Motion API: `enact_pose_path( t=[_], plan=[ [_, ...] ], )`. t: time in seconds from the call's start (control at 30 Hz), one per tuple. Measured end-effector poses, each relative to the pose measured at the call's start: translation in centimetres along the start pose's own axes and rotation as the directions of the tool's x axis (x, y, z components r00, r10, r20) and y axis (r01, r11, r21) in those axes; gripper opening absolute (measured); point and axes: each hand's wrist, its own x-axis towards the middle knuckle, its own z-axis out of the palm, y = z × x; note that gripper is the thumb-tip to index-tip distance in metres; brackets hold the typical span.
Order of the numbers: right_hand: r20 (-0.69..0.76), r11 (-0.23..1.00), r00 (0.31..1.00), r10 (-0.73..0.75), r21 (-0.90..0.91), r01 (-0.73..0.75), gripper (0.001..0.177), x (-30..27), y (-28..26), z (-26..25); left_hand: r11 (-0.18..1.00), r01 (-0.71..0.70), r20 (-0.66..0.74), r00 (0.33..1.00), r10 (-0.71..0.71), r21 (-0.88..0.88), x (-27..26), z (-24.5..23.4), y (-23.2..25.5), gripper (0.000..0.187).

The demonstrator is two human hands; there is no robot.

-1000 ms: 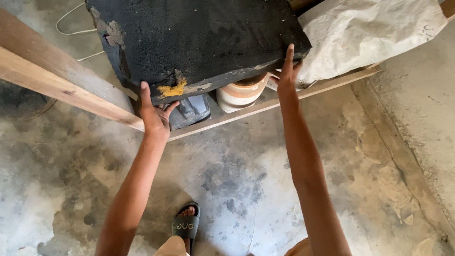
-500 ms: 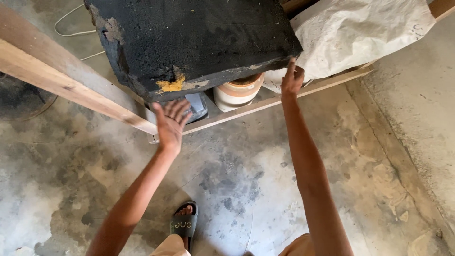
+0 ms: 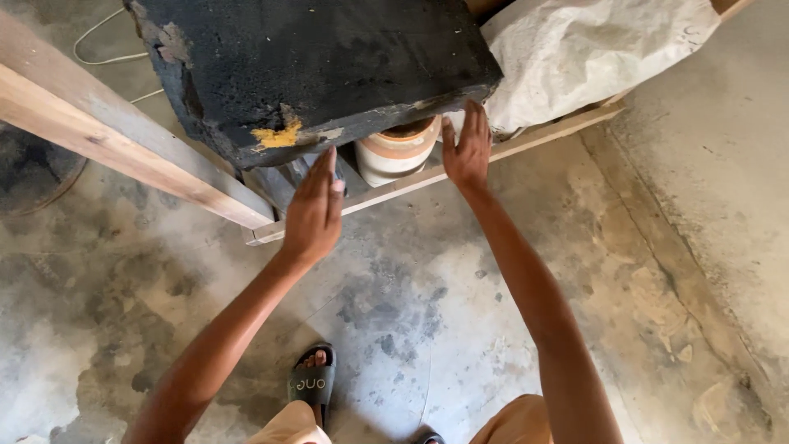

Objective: Organizing foam blocks and cleaning a wooden shelf/storage area in a garage or workshop.

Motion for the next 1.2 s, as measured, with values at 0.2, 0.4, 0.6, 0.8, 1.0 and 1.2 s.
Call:
enact_pose_path(
  t=[0.2, 0.4, 0.6, 0.8, 1.0, 1.2],
  plan=[
    [0.178, 0.946, 0.968, -0.179, -0.238, 0.219, 0.062, -2.2, -0.2, -2.5, 0.902, -0.259, 0.015, 0.963, 0.271, 0.344, 1.5, -0.9, 2.5, 0.057],
    [0.23, 0.934, 0.955, -0.19, -0.256, 0.248, 0.062, -2.6, -2.2, -6.1, 0.85, -0.277, 0.05, 0.957, 0.285, 0.448, 3.2, 0.1, 2.6, 0.058],
    [0.266, 0.915, 0.951, -0.155, -0.324, 0.24, 0.063, -0.2, -5.8, -10.2, 0.84, -0.308, 0.079, 0.949, 0.305, 0.447, 6.1, -2.7, 5.8, 0.057],
    [0.26, 0.945, 0.963, -0.069, -0.292, 0.147, 0.061, 2.6, -10.7, -14.6, 0.834, -0.315, 0.119, 0.948, 0.293, 0.453, 10.0, -8.6, 11.4, 0.058],
    [0.259, 0.936, 0.962, -0.087, -0.31, 0.168, 0.061, 6.2, -16.4, -20.7, 0.846, -0.362, 0.137, 0.932, 0.336, 0.392, 13.4, -15.4, 16.7, 0.057],
    [0.259, 0.942, 0.965, -0.048, -0.311, 0.13, 0.061, 9.8, -23.9, -27.7, 0.857, -0.347, 0.302, 0.923, 0.239, 0.382, 15.5, -20.6, 20.5, 0.058]
  ],
)
